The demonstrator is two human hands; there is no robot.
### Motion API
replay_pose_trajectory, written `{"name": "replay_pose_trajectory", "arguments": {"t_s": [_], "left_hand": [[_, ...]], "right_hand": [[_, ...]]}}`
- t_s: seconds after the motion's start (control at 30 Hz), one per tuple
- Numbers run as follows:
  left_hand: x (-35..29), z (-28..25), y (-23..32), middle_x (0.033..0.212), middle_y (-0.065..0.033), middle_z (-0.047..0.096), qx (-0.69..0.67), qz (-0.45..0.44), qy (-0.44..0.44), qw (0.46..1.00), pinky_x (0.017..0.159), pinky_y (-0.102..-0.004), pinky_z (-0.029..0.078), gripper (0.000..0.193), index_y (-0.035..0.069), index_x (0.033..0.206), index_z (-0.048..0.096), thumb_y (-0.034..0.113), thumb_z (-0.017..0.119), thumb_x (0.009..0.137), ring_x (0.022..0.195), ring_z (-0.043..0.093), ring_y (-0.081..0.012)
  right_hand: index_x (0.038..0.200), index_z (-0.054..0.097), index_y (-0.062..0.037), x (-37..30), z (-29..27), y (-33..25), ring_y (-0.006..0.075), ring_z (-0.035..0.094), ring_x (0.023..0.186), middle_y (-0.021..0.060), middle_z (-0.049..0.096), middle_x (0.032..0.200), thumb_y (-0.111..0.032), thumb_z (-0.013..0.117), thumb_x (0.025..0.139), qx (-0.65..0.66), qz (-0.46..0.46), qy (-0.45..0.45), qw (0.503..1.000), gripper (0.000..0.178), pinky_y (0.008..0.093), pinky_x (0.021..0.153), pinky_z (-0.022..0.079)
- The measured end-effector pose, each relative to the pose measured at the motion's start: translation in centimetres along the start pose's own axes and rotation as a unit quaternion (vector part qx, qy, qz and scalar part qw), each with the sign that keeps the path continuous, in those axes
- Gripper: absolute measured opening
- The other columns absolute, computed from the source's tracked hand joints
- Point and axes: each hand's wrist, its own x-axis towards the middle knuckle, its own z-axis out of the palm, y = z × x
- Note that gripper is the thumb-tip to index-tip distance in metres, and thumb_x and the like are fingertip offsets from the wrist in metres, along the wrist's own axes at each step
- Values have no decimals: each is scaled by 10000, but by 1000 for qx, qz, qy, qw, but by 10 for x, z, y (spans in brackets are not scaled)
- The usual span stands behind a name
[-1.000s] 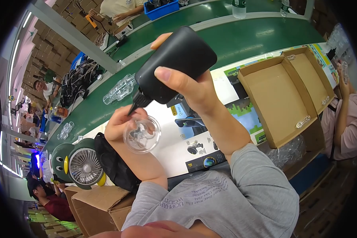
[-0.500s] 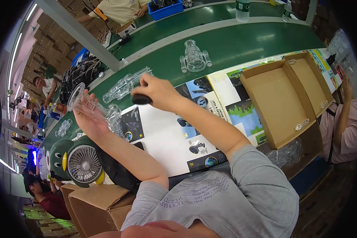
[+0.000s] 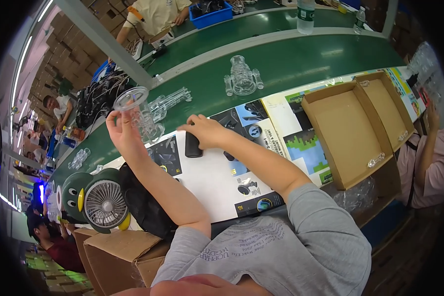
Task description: The recorder is assembling and cleaning transparent plastic parts on a factory production line, using a squeeze bottle to apply cleaning liquid and then inspecting the parts.
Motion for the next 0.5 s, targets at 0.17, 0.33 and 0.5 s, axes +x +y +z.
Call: {"name": "replay_pose_trajectory", "arguments": {"t_s": [0.17,0.33,0.5], "left_hand": [[-5,24,-22,922,-124,565,178,-41,-78,980,770,-251,455,358,39,1002,373,50,660,789,854,569,-161],[-17,48,-34,944,-115,581,226,-94,-160,956,726,-247,469,341,33,992,372,44,647,791,847,589,-158],[-16,44,-41,1127,-167,531,295,1,-188,937,859,-320,427,477,28,1167,365,175,646,811,1038,527,-216]], "right_hand": [[1358,315,-139,11,-33,1,221,448,1159,110,411,1320,-258,783,644,410,45,73,908,861,340,920,401],[1324,377,-80,13,-42,-9,159,496,1099,73,546,1168,-209,728,727,608,29,88,789,705,300,899,409],[1251,453,-111,11,-45,10,129,483,1056,19,544,1142,-299,655,789,679,153,222,683,538,331,886,366]]}}
